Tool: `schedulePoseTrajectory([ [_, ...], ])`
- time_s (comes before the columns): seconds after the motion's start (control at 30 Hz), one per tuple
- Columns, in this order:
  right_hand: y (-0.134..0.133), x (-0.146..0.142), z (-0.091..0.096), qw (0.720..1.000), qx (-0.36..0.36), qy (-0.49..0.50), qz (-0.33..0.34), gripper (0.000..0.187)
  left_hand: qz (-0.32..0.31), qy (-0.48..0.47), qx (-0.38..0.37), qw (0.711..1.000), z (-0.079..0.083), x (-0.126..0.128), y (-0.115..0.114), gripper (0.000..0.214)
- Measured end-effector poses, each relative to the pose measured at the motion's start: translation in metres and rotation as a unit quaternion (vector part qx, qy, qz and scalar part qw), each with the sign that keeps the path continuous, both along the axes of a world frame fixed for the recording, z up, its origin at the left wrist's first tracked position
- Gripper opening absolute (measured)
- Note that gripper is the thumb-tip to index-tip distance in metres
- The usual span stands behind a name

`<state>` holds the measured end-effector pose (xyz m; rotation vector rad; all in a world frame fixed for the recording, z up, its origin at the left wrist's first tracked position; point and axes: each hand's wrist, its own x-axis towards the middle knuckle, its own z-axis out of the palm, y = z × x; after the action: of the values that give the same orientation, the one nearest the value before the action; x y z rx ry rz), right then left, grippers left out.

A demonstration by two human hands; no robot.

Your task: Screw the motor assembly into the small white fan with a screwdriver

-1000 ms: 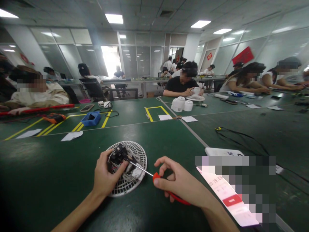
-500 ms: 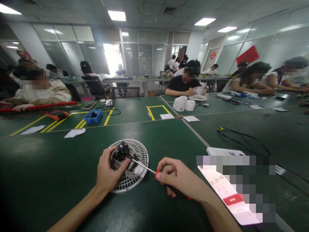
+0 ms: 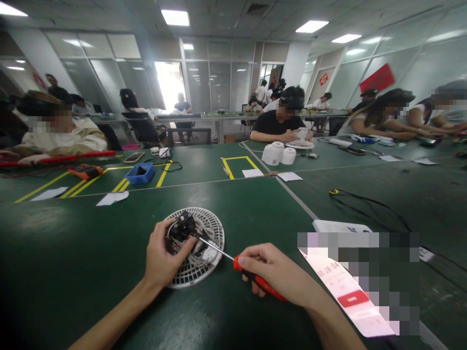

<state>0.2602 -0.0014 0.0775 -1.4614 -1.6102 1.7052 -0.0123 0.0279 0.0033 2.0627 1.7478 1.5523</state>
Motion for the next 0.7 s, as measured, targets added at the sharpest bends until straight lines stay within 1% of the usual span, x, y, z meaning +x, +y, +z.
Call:
schedulePoseTrajectory([
  [0.1,-0.0049,-0.0024,0.0006,0.998,0.042,-0.033,-0.015,0.033,-0.001,-0.002,-0.003,1.000,-0.0005,-0.0004,0.0002,0.049],
  [0.2,-0.0061,-0.0047,0.0012,0.997,0.063,-0.040,-0.028,0.042,0.002,-0.002,0.000,1.000,-0.0009,-0.0004,0.0003,0.050],
  [0.23,-0.0055,-0.0051,0.0012,0.996,0.068,-0.038,-0.030,0.042,0.002,0.000,0.002,1.000,-0.0009,-0.0003,0.0004,0.050],
  [0.33,-0.0021,-0.0051,0.0003,0.996,0.077,-0.015,-0.032,0.031,0.002,0.002,0.006,1.000,-0.0010,-0.0002,0.0006,0.050],
  [0.43,0.0003,-0.0034,-0.0012,0.998,0.050,0.031,-0.019,0.029,0.003,0.002,0.007,1.000,-0.0014,-0.0007,0.0004,0.049],
  [0.63,0.0021,-0.0003,-0.0051,0.997,-0.004,0.071,-0.010,0.043,0.000,-0.012,-0.001,1.000,-0.0023,-0.0022,0.0002,0.052],
  [0.7,0.0037,0.0007,-0.0077,0.997,-0.024,0.078,-0.004,0.046,0.003,-0.012,0.002,1.000,-0.0027,-0.0024,0.0001,0.052],
])
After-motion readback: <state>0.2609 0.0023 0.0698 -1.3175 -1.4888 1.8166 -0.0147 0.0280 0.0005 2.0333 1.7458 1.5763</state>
